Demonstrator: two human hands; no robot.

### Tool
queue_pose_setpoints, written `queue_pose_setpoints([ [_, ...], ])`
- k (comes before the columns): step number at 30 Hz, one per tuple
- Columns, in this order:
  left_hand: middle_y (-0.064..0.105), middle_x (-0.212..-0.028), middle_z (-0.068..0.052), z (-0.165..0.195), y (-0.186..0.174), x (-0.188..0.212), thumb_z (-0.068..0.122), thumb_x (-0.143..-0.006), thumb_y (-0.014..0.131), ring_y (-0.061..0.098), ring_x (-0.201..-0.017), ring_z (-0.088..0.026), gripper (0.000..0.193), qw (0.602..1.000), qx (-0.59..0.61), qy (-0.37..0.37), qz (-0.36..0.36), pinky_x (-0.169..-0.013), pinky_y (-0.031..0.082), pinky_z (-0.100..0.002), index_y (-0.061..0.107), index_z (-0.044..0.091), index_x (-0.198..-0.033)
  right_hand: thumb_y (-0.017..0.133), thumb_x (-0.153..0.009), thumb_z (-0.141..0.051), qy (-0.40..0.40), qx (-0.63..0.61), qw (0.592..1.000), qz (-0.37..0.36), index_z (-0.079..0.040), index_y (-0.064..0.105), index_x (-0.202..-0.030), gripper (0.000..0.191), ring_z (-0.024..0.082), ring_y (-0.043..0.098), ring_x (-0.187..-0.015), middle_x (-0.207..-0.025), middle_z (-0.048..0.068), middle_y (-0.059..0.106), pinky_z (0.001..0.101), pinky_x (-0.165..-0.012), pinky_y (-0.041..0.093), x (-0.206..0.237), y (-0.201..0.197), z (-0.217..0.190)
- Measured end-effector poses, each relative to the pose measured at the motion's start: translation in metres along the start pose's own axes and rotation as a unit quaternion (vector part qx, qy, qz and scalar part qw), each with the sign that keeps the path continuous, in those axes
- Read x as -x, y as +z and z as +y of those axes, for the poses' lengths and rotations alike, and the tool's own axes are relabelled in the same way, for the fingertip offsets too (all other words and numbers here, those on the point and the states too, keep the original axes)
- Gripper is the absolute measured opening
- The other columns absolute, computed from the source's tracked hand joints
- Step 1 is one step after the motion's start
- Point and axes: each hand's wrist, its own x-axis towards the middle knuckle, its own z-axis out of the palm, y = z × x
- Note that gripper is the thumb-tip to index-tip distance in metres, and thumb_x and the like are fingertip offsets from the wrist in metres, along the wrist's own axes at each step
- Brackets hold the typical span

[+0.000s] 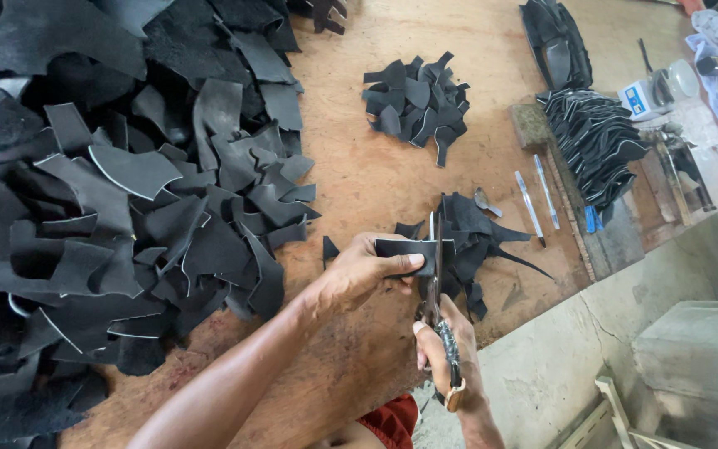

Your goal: The person trims irregular black leather pieces with scissors, cutting off excess edges one piece at a time. Trimmed pieces are placed into a pile on the table while offcuts accumulate nearby, working through a large heap of leather scraps.

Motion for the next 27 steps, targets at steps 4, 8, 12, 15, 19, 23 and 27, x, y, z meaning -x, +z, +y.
queue_pose_setpoints([
  [4,0.072,-0.084,-0.004,0.002,0.001,0.001,0.011,-0.088,0.077,0.066,-0.069,-0.012,0.016,1.000,0.016,-0.008,-0.005,-0.064,0.062,-0.030,0.073,-0.001,-0.099,0.058,-0.084,-0.012,0.022,-0.020,1.000,0.007,-0.008,0.064,-0.104,0.021,0.010,0.050,-0.040,-0.055,0.000,0.051,0.0277,-0.038,0.044,0.001,0.003,0.007],
  [8,0.072,-0.086,-0.005,0.011,0.002,0.005,0.008,-0.083,0.080,0.068,-0.072,-0.012,0.022,0.999,0.030,0.007,-0.031,-0.068,0.063,-0.030,0.070,0.002,-0.101,0.060,-0.088,-0.010,0.077,-0.027,0.996,0.042,-0.002,0.060,-0.090,0.008,0.011,0.047,-0.038,-0.052,0.001,0.049,0.0283,-0.036,0.040,0.002,0.007,0.012],
  [12,0.072,-0.082,-0.007,0.021,-0.002,0.007,0.011,-0.078,0.085,0.070,-0.070,-0.013,0.026,0.999,-0.043,0.014,0.026,-0.065,0.062,-0.028,0.072,0.001,-0.097,0.063,-0.090,-0.008,0.073,-0.015,0.996,0.047,-0.002,0.058,-0.085,0.009,0.011,0.046,-0.036,-0.051,0.001,0.049,0.0274,-0.034,0.038,0.004,0.006,0.018],
  [15,0.071,-0.079,-0.009,0.020,-0.006,0.008,0.012,-0.076,0.086,0.067,-0.064,-0.015,0.026,0.996,-0.056,-0.010,0.070,-0.057,0.054,-0.027,0.073,0.000,-0.096,0.066,-0.090,-0.007,0.055,-0.040,0.998,0.017,-0.005,0.053,-0.086,0.014,0.010,0.051,-0.037,-0.052,0.000,0.053,0.0281,-0.034,0.045,0.002,-0.001,0.024],
  [19,0.071,-0.083,-0.009,0.022,-0.015,0.000,0.010,-0.083,0.083,0.067,-0.068,-0.016,0.023,0.996,-0.005,0.011,0.084,-0.061,0.056,-0.026,0.072,-0.005,-0.098,0.065,-0.088,-0.011,0.111,-0.044,0.993,0.011,-0.006,0.049,-0.090,0.017,0.013,0.045,-0.042,-0.058,0.005,0.048,0.0295,-0.039,0.038,0.005,-0.011,0.030],
  [23,0.076,-0.091,-0.006,0.024,-0.018,-0.008,0.003,-0.082,0.073,0.078,-0.080,-0.018,0.023,0.996,0.063,0.026,0.050,-0.072,0.068,-0.032,0.067,-0.004,-0.103,0.064,-0.087,-0.015,0.060,-0.048,0.996,-0.048,-0.005,0.051,-0.095,0.018,0.012,0.053,-0.056,-0.072,0.004,0.052,0.0284,-0.050,0.046,0.012,-0.020,0.026],
  [27,0.073,-0.093,-0.005,0.023,-0.017,-0.009,0.005,-0.085,0.077,0.072,-0.080,-0.015,0.034,0.995,-0.041,0.090,0.006,-0.070,0.065,-0.030,0.066,0.000,-0.118,0.064,-0.087,-0.021,0.071,0.031,0.996,-0.053,-0.005,0.055,-0.093,0.019,0.013,0.061,-0.057,-0.069,0.005,0.056,0.0292,-0.054,0.054,0.011,-0.021,0.013],
])
